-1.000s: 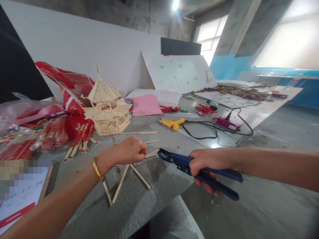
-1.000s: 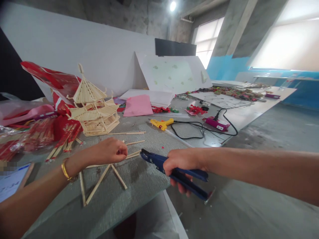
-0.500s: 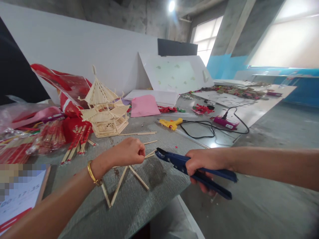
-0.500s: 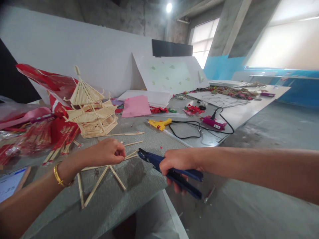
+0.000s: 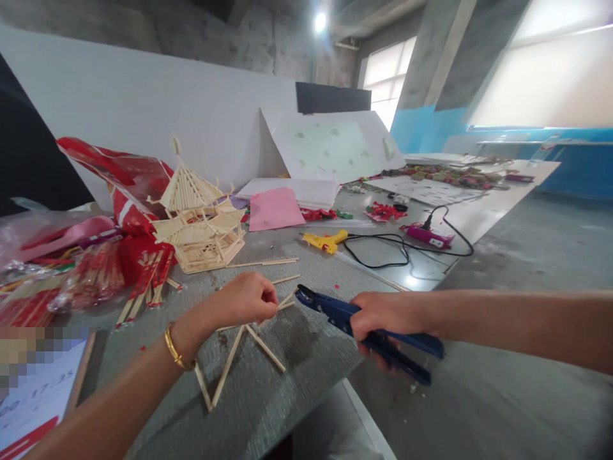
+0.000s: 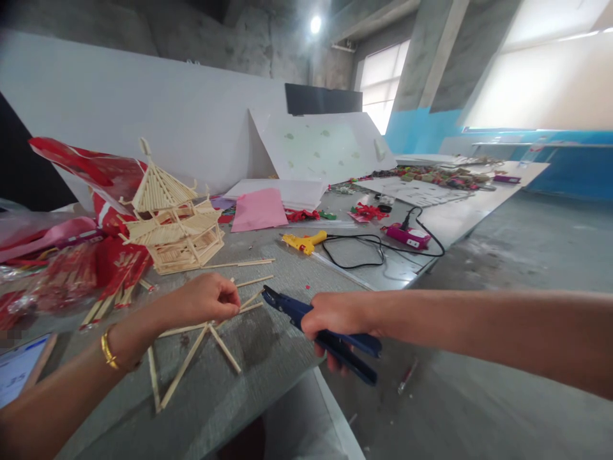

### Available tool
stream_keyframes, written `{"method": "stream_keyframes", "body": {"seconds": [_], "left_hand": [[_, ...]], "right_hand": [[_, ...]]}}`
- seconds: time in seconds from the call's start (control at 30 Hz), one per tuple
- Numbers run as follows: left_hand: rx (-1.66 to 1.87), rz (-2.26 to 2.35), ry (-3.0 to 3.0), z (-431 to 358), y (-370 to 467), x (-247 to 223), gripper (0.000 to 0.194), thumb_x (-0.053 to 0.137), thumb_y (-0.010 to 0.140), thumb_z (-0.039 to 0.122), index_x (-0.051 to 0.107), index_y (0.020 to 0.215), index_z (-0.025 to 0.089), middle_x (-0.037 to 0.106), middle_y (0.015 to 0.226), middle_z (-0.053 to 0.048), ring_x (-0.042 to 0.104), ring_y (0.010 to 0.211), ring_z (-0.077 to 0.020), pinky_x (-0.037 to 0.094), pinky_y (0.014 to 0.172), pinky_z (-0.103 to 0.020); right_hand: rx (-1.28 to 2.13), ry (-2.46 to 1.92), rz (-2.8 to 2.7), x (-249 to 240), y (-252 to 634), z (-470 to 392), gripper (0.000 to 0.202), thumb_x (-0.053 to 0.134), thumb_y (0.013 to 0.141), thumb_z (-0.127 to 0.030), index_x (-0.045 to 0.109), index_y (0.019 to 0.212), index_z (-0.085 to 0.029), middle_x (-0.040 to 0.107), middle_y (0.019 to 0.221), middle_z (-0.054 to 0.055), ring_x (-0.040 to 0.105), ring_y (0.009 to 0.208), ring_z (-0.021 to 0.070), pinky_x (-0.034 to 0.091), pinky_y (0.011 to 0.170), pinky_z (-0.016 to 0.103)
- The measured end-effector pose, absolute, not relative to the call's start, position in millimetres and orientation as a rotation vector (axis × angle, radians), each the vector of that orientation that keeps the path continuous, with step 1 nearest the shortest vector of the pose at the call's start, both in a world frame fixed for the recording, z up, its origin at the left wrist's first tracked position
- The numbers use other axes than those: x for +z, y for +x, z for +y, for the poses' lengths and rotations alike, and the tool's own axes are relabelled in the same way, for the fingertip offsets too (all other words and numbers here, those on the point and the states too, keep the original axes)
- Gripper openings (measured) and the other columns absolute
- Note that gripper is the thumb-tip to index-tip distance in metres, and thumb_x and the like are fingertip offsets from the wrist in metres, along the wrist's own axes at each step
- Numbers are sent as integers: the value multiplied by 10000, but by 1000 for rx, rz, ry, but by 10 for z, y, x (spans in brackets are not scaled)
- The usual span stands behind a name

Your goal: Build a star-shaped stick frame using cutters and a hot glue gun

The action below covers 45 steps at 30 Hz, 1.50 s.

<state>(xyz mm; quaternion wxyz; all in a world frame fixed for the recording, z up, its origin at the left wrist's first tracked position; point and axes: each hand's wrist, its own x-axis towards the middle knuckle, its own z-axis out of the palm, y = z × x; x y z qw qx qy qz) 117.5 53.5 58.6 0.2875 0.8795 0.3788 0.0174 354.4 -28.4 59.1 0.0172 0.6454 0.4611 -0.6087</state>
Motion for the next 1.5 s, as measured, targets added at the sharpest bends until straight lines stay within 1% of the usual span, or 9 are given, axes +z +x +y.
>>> {"method": "stream_keyframes", "body": {"seconds": [0.43, 0.63, 0.8, 0.97, 1.03, 1.1, 1.17, 1.37, 1.5], "left_hand": [[105, 1060, 2279, 510, 1197, 560, 200, 501, 642, 265, 664, 644, 148, 602, 524, 14, 511, 499, -111, 334, 466, -193], [144, 1149, 2269, 465, 1204, 623, 198, 495, 628, 261, 653, 657, 145, 608, 533, 8, 526, 514, -120, 351, 474, -196], [160, 1211, 2344, 505, 1230, 709, 194, 492, 610, 255, 653, 647, 153, 610, 541, 11, 533, 521, -127, 355, 491, -206], [292, 1304, 2600, 670, 1246, 891, 214, 500, 618, 248, 674, 674, 137, 628, 589, -22, 560, 582, -162, 357, 543, -247], [386, 1311, 2633, 765, 1202, 973, 215, 503, 633, 257, 673, 684, 137, 634, 613, -26, 567, 602, -165, 361, 557, -251], [445, 1257, 2610, 838, 1132, 1027, 209, 505, 649, 271, 665, 693, 144, 634, 622, -13, 560, 593, -149, 368, 556, -240], [424, 1178, 2604, 858, 1065, 1024, 202, 505, 664, 278, 658, 703, 152, 624, 614, 3, 543, 570, -130, 366, 543, -224], [59, 999, 2784, 680, 1055, 697, 180, 471, 658, 184, 648, 689, 173, 628, 609, 5, 531, 556, -116, 335, 528, -208], [-41, 914, 2769, 659, 1103, 503, 193, 465, 659, 174, 654, 698, 182, 638, 617, 1, 534, 556, -118, 321, 509, -205]], "right_hand": [[-1822, 2060, 1485, 654, 3520, -341, 69, 445, 659, -178, 500, 681, -142, 549, 487, 17, 532, 416, 121, 458, 410, 215], [-1735, 2037, 1659, 639, 3560, -284, 57, 464, 661, -163, 487, 616, -138, 522, 440, 7, 504, 373, 118, 429, 371, 211], [-1631, 2039, 1779, 665, 3528, -214, 116, 515, 686, -182, 480, 585, -139, 511, 421, -8, 475, 341, 101, 421, 352, 203], [-1433, 2316, 2055, 798, 3490, 82, 291, 535, 753, -212, 385, 509, -167, 360, 311, -59, 331, 251, 52, 308, 276, 161], [-1547, 2312, 2118, 938, 3507, 258, 247, 532, 782, -230, 427, 573, -153, 450, 379, -35, 423, 294, 72, 382, 324, 176], [-1807, 2251, 2048, 1090, 3525, 402, 177, 504, 815, -250, 482, 682, -135, 570, 523, 16, 553, 403, 127, 471, 411, 231], [-2023, 2242, 1941, 1195, 3519, 485, 144, 455, 842, -235, 497, 754, -129, 609, 610, 44, 609, 487, 166, 507, 474, 278], [-2530, 2250, 1653, 991, 3357, 477, 155, 371, 865, -213, 474, 779, -135, 582, 597, 40, 603, 508, 175, 533, 570, 363], [-2634, 2224, 1595, 761, 3312, 433, 129, 378, 853, -196, 464, 772, -143, 591, 631, 44, 604, 512, 180, 532, 568, 388]]}}
